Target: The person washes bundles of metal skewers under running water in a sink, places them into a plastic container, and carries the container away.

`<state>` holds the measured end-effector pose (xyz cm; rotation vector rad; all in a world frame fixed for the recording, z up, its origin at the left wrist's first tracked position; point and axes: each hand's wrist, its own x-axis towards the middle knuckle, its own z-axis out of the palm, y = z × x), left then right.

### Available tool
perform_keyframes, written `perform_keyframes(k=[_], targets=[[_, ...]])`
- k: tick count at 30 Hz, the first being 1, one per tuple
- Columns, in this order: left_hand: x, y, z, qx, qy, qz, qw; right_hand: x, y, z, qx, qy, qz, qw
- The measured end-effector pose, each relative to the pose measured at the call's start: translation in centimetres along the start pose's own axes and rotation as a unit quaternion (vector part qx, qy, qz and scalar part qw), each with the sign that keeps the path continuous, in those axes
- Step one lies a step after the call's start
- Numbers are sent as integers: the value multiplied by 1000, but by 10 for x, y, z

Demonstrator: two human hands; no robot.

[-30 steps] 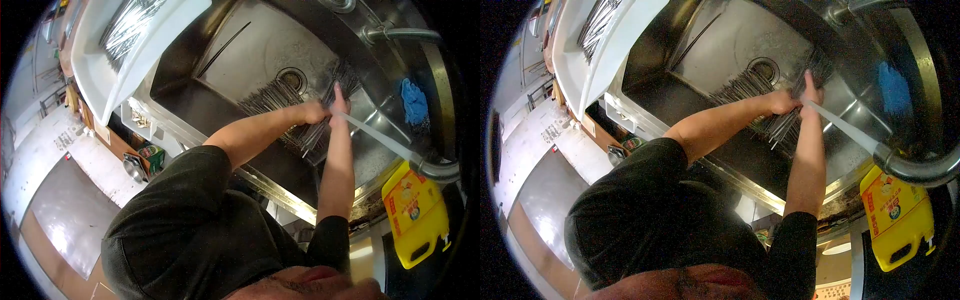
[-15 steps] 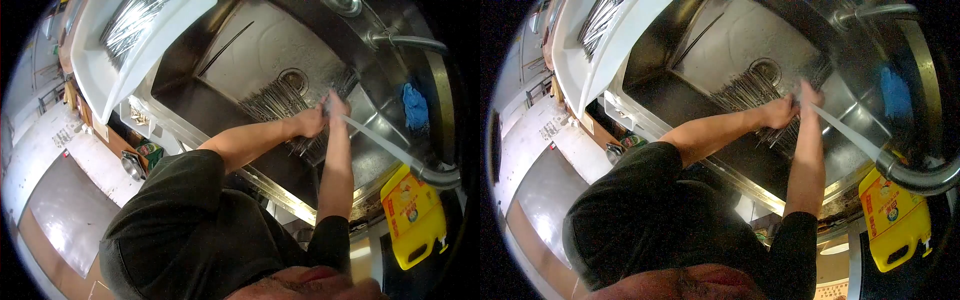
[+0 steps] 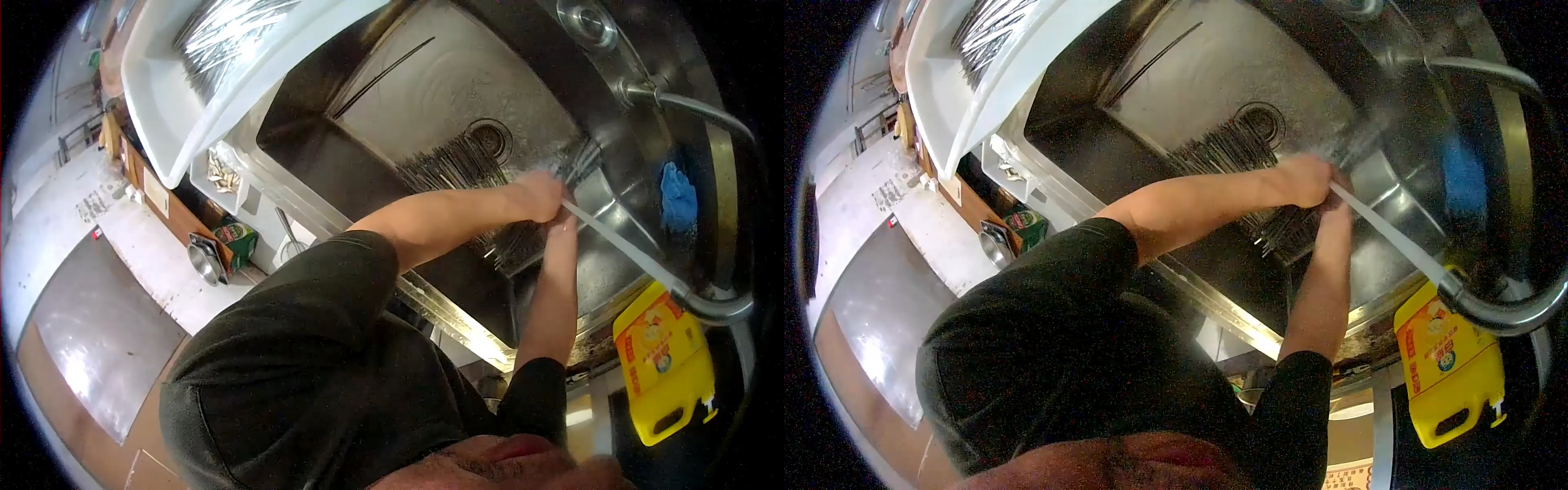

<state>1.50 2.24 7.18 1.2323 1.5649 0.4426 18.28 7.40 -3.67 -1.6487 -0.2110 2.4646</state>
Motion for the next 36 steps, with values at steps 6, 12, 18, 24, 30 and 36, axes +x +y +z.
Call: perform_keyframes(k=[6,12,18,24,30,36], targets=[[34,37,10,-4,-61,49,997,-32,5,19,-17,80,-58,995],[-9,42,-49,44,-85,63,993,-46,23,32,-192,167,-123,959],[-23,27,-110,257,-224,106,934,-55,37,88,-783,56,-272,556],[-2,-102,-62,-86,-424,-138,891,-32,18,92,-744,-165,-558,328],[-32,-90,-11,-575,-323,-74,748,-42,-18,118,-734,-231,-586,255],[-29,-61,0,-604,-268,-177,729,-62,-33,102,-821,-51,-505,262]])
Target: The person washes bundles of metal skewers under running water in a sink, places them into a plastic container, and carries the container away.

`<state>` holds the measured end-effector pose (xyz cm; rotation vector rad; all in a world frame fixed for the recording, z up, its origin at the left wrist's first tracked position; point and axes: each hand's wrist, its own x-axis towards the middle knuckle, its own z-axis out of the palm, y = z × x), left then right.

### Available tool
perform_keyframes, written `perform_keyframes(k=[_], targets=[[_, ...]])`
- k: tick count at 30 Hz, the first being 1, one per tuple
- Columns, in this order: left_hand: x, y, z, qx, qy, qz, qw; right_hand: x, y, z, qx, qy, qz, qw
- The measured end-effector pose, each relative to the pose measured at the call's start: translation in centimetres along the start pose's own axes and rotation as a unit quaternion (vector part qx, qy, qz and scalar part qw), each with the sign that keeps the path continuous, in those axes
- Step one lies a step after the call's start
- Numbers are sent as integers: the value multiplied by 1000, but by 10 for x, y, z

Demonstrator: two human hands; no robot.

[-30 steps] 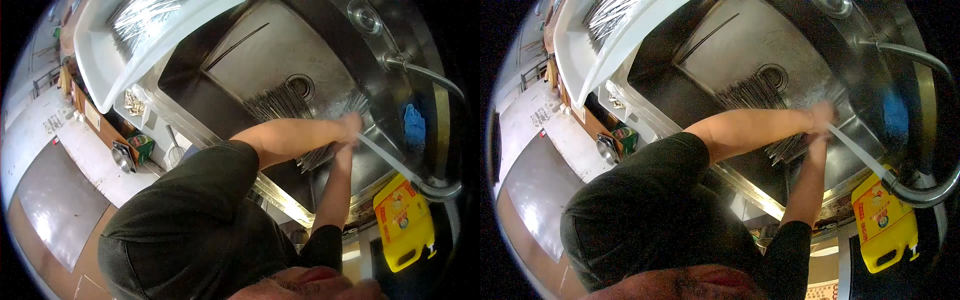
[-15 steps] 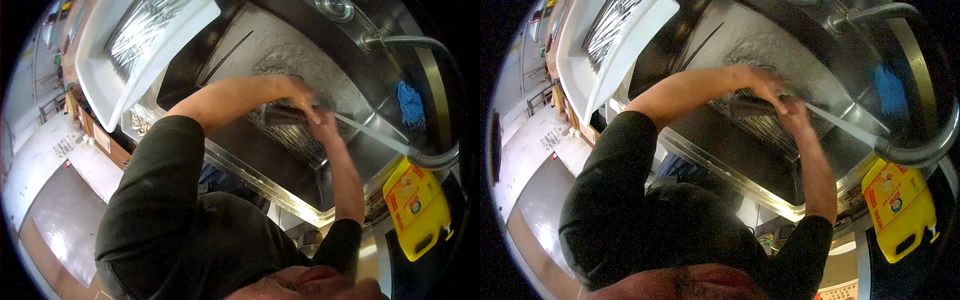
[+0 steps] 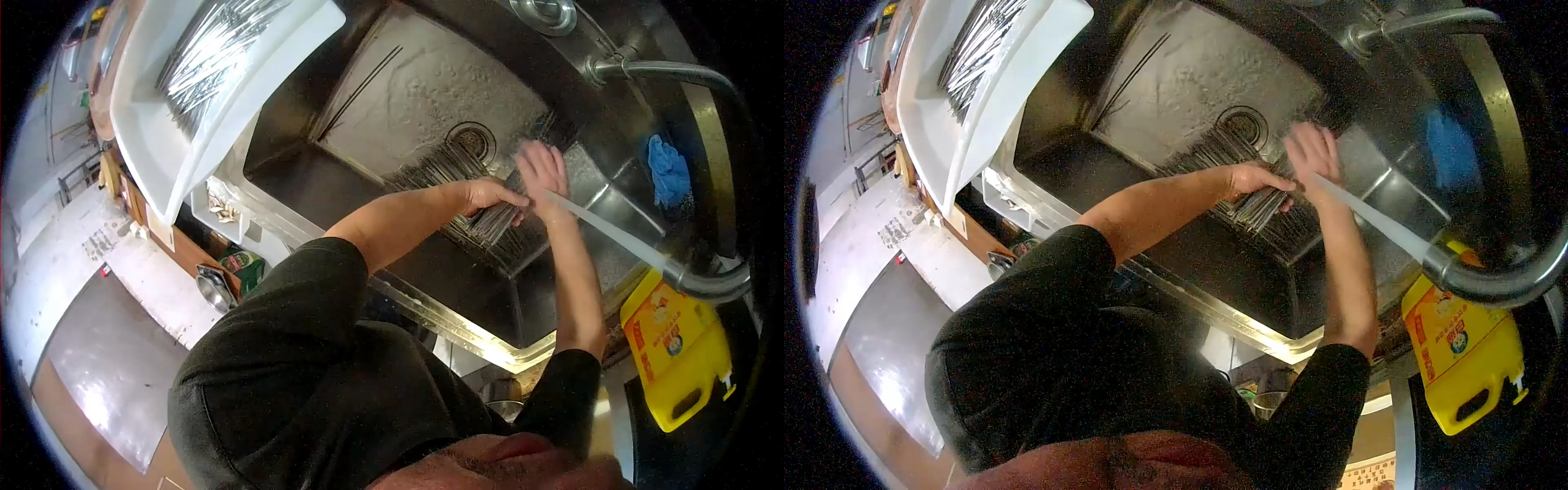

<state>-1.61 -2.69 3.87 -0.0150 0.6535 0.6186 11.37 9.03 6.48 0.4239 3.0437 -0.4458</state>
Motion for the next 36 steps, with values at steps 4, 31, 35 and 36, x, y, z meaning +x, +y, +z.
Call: perform_keyframes(k=[4,31,35,36], targets=[[15,-12,-2,1,4,20,1000,-15,-20,1,-116,53,240,962],[10,-23,-6,-80,164,104,978,-6,-21,68,515,268,694,425],[18,-23,-4,128,289,107,943,13,-28,38,498,107,672,537],[18,-18,-6,148,278,64,947,14,-30,38,519,158,688,482]])
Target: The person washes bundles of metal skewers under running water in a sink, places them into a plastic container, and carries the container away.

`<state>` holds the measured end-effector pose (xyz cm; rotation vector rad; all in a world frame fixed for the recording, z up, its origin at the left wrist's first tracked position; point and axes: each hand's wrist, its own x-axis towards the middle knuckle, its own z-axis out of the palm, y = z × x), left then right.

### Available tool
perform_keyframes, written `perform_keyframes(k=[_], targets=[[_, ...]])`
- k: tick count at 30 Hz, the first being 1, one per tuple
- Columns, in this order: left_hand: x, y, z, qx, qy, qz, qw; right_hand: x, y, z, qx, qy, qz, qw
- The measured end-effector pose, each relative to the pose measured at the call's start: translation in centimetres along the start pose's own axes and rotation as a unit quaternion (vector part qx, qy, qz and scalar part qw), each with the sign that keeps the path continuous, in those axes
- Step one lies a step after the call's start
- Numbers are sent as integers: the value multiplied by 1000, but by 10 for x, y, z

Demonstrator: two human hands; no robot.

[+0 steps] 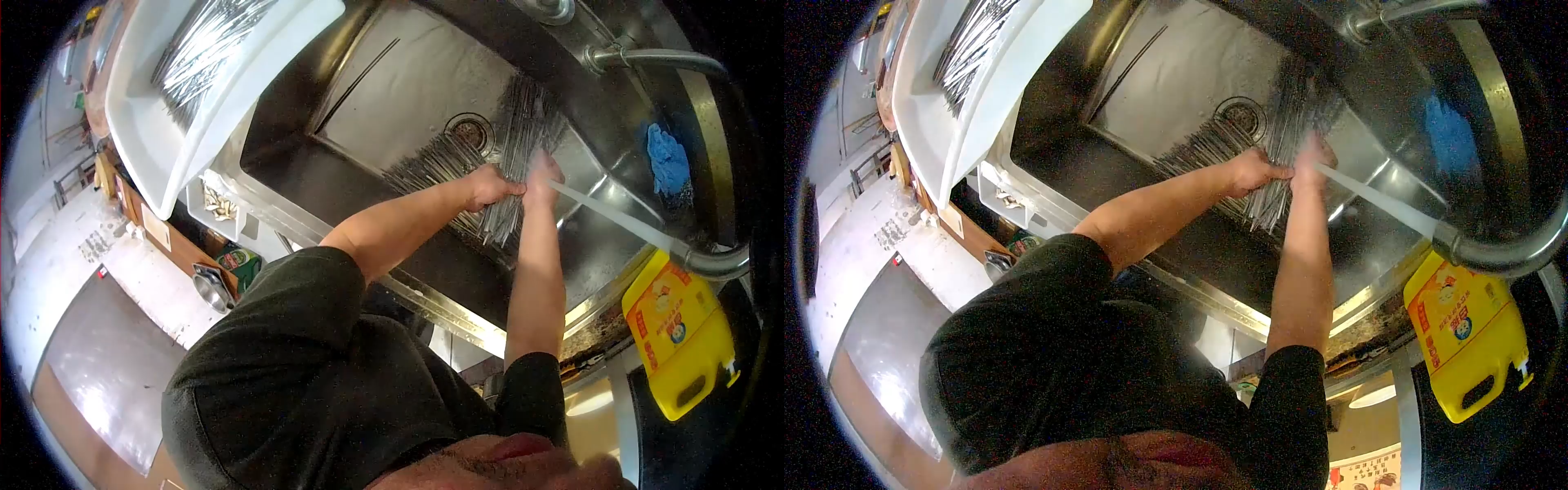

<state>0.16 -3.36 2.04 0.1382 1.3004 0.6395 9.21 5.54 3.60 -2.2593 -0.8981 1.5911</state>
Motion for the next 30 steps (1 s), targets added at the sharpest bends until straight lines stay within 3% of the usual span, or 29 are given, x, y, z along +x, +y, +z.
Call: perform_keyframes(k=[2,3,4,6,7,9,10,12,14,16,19,20,21,22,24,25,27,28,30], targets=[[-8,6,-4,-19,-28,4,999,37,34,-4,130,30,18,991],[-14,9,-3,-30,-45,5,999,33,33,-6,97,36,1,995],[-17,18,-5,137,-32,9,990,24,25,-2,65,39,-18,997],[-11,25,-7,301,-67,85,947,-8,-2,10,-13,-5,-73,997],[-11,24,-8,378,-84,117,915,-4,3,11,34,-35,-32,998],[-17,16,-8,349,-70,126,926,25,28,-1,126,-90,50,987],[-19,15,-8,338,-63,135,929,54,57,-15,202,-122,35,971],[-11,8,-10,278,-50,143,949,52,54,-18,225,-84,70,968],[9,1,-5,291,-88,94,948,62,61,-26,234,-58,71,968],[-14,31,-4,291,-88,29,952,31,36,-5,123,-41,39,991],[7,4,-2,330,-57,117,935,14,20,4,79,-62,30,994],[17,-11,-6,338,-50,187,921,34,41,-7,148,-103,21,983],[13,-6,-12,299,-61,146,941,46,52,-10,218,-144,10,965],[0,6,-19,257,-72,105,958,25,35,-13,188,-86,42,978],[-36,42,-19,161,-85,50,982,25,37,-16,252,-118,57,959],[-30,40,-16,264,-103,112,952,24,34,-16,285,-134,63,947],[6,19,0,456,-134,229,850,9,14,-7,125,-45,49,990],[50,-17,9,469,-170,246,831,-8,-3,3,11,-9,52,999],[13,26,10,554,-206,230,774,6,-3,-1,-58,-61,44,995]])
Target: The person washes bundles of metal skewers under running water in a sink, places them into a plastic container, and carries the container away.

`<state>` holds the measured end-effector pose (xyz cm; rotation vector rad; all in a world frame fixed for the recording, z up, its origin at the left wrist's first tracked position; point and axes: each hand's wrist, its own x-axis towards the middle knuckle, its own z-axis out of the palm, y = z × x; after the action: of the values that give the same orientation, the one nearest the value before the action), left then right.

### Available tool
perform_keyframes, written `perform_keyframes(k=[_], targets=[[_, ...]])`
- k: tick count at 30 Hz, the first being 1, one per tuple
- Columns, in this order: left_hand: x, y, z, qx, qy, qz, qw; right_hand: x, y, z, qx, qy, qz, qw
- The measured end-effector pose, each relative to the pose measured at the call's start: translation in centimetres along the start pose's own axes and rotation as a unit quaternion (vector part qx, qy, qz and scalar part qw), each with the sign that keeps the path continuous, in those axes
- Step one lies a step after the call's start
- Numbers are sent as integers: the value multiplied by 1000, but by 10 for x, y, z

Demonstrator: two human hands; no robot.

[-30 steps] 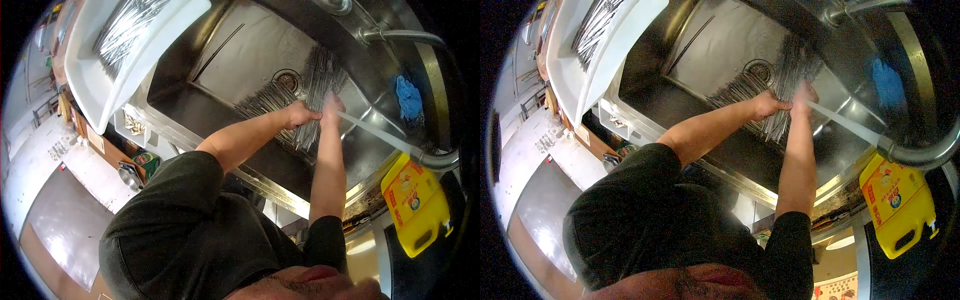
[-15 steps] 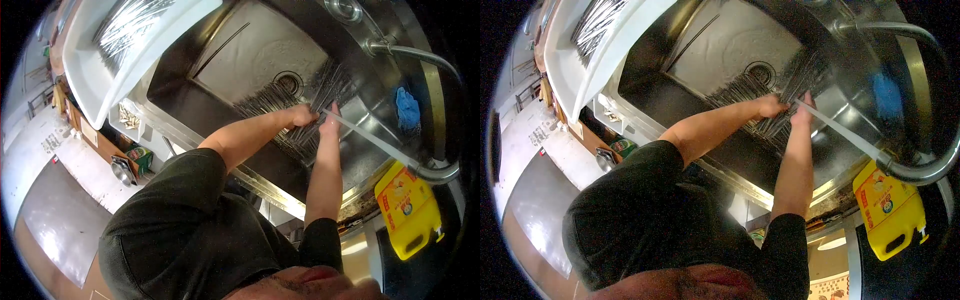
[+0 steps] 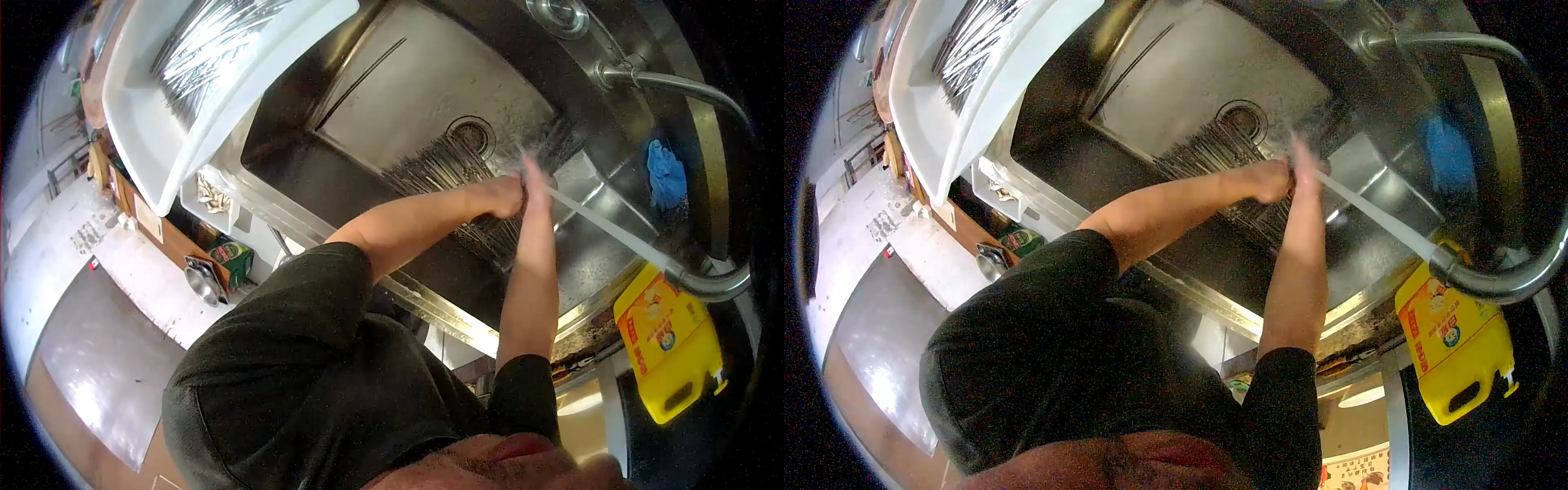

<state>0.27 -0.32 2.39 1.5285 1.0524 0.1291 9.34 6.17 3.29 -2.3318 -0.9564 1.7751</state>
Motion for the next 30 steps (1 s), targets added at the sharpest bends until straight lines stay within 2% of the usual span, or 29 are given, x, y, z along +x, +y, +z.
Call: perform_keyframes(k=[1,2,3,4,5,6,7,9,11,12,13,15,16,19,20,21,22,23,25,27,29,30], targets=[[-16,15,-15,46,-31,0,998,7,0,-3,-36,-23,-6,999],[-30,26,-5,-219,181,-142,948,27,26,-7,113,-38,-16,993],[-39,25,-10,-271,164,-144,938,37,42,-10,258,-50,-24,964],[-49,24,-18,-321,147,-144,924,8,26,-11,345,-129,0,930],[-52,22,-25,-369,130,-144,909,13,25,-10,353,-130,-3,927],[-33,3,-5,-528,116,-110,834,20,29,-11,360,-128,-4,924],[-55,26,-34,-539,88,-156,823,30,36,-14,365,-126,-4,923],[-19,-4,-14,-321,69,-225,917,38,25,-12,251,-67,-1,966],[25,-45,27,-227,54,-152,960,-2,-9,2,77,20,29,996],[24,-43,32,-230,74,-141,960,-9,-9,5,138,28,24,990],[22,-40,37,-232,93,-129,960,7,10,-4,190,-30,4,981],[-30,-5,3,-316,192,-158,916,62,58,-26,296,-151,-44,942],[-38,4,-2,-349,253,-176,885,64,61,-31,303,-81,21,949],[-23,4,-6,-280,195,-217,915,59,54,-29,311,-126,3,942],[-11,1,-4,-213,167,-169,948,41,39,-19,235,-53,-31,970],[5,-4,5,-146,137,-119,972,-8,-3,0,129,16,23,991],[17,-8,16,-77,106,-70,989,-7,-8,-1,-18,36,-6,999],[21,-10,20,-7,75,-22,997,-2,-11,0,-164,53,-36,984],[-3,5,12,-127,146,-81,978,17,-4,-5,-71,7,16,997],[-14,12,18,-224,240,-132,935,24,16,-13,93,-61,26,993],[-15,4,12,-315,234,-114,913,19,27,-18,329,-154,-19,932],[-14,-2,9,-359,232,-105,898,47,47,-24,339,-164,-19,926]])
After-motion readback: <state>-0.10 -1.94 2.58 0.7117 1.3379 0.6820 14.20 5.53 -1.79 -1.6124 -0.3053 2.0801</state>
